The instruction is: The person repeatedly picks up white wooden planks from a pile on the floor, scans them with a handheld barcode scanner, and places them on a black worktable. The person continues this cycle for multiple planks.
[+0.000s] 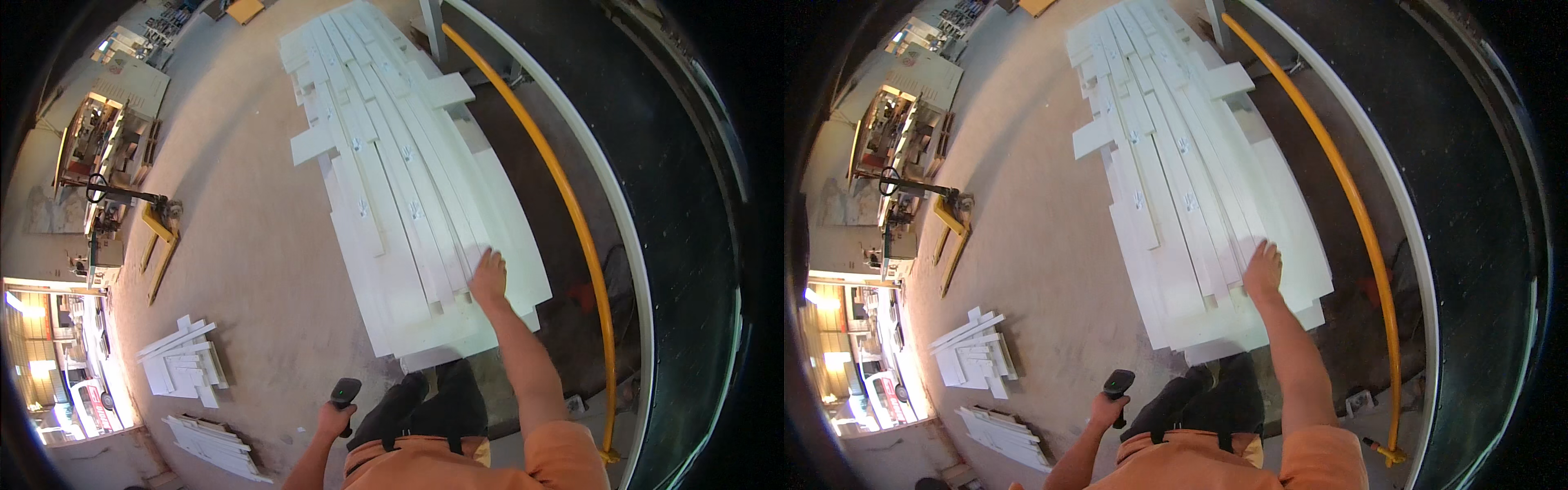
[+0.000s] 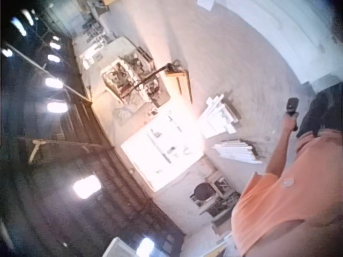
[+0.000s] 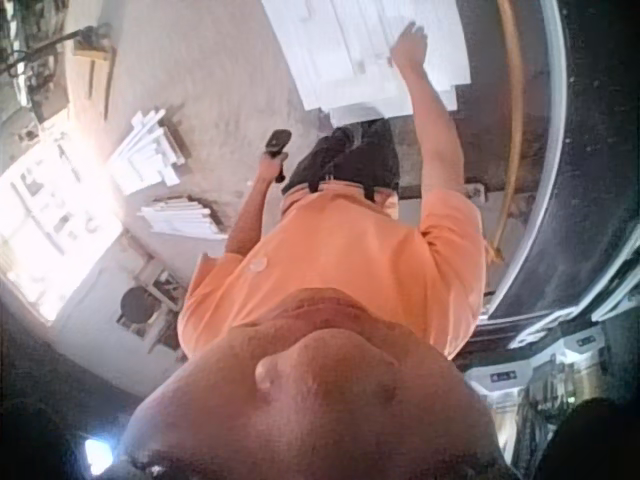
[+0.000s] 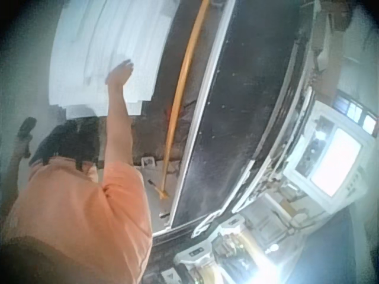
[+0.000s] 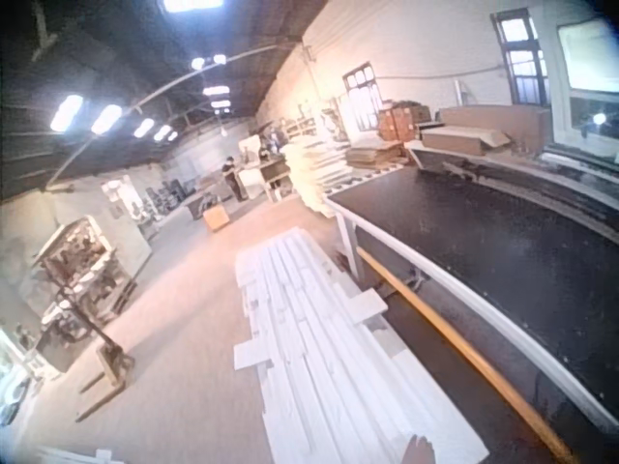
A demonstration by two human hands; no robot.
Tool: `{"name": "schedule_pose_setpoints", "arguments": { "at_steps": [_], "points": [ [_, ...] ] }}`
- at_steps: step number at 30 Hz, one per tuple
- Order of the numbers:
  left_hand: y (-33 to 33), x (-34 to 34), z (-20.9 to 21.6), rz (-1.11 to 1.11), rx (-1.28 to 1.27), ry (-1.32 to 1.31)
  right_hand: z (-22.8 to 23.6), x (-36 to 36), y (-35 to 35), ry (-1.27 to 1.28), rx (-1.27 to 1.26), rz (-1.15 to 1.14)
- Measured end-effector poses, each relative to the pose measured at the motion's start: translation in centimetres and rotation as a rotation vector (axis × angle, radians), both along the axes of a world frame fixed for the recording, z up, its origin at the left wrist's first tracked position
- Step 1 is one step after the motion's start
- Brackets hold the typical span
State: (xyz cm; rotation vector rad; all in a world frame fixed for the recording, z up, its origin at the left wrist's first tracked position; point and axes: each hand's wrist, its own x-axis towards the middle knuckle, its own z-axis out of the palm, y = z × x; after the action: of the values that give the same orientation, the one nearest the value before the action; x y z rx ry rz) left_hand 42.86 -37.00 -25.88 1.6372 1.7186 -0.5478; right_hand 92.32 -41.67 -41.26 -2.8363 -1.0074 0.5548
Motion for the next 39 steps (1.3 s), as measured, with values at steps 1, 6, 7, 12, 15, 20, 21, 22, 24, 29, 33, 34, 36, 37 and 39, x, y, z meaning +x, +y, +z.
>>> {"name": "schedule_pose_setpoints", "arguments": {
  "at_steps": [1,6,7,12,15,20,21,22,24,29,33,34,36,37,39],
  "points": [
    [0.5,1.2,0.7,0.021,-0.001,-0.061,0.5,-1.2,-1.3,-0.057,0.042,-0.051],
    [0.1,3.1,2.3,-0.201,0.017,-0.086,4.7,-8.8,-13.1,0.125,-0.067,-0.154],
    [-0.2,2.9,2.4,-0.214,0.015,-0.106,5.6,-10.8,-15.7,0.13,-0.049,-0.169],
    [0.3,2.6,3.1,-0.298,-0.03,-0.158,6.2,-15.7,-21.5,0.197,-0.05,-0.351],
    [1.9,4.6,3.8,-0.384,-0.003,-0.176,5.0,-15.4,-20.1,0.112,0.104,-0.316],
    [2.2,9.6,3.9,-0.407,-0.05,-0.286,5.9,-16.1,-19.5,0.005,0.108,-0.367],
    [1.9,10.7,3.6,-0.415,-0.055,-0.309,6.8,-16.7,-20.2,-0.088,0.13,-0.335],
    [1.7,11.9,3.2,-0.424,-0.068,-0.323,7.8,-17.2,-21.0,-0.132,0.09,-0.34],
    [1.4,14.7,2.2,-0.374,-0.161,-0.452,10.2,-18.3,-23.0,-0.217,0.019,-0.345],
    [1.4,23.8,0.5,-0.028,-0.541,-0.795,16.7,-20.1,-28.6,-0.402,0.015,-0.292],
    [1.3,28.8,-0.4,-0.055,-0.688,-1.031,21.4,-23.9,-32.5,-0.509,-0.054,-0.26],
    [1.5,29.6,-0.7,-0.055,-0.742,-1.042,22.4,-25.0,-33.3,-0.496,-0.077,-0.265],
    [2.0,30.6,-1.5,0.049,-0.753,-1.069,24.0,-27.4,-34.3,-0.448,-0.113,-0.286],
    [2.3,30.9,-2.0,0.09,-0.831,-1.108,24.7,-28.1,-34.9,-0.459,-0.101,-0.299],
    [2.9,31.6,-2.8,0.201,-0.921,-1.103,26.4,-29.5,-36.3,-0.427,-0.142,-0.348]
  ]
}}
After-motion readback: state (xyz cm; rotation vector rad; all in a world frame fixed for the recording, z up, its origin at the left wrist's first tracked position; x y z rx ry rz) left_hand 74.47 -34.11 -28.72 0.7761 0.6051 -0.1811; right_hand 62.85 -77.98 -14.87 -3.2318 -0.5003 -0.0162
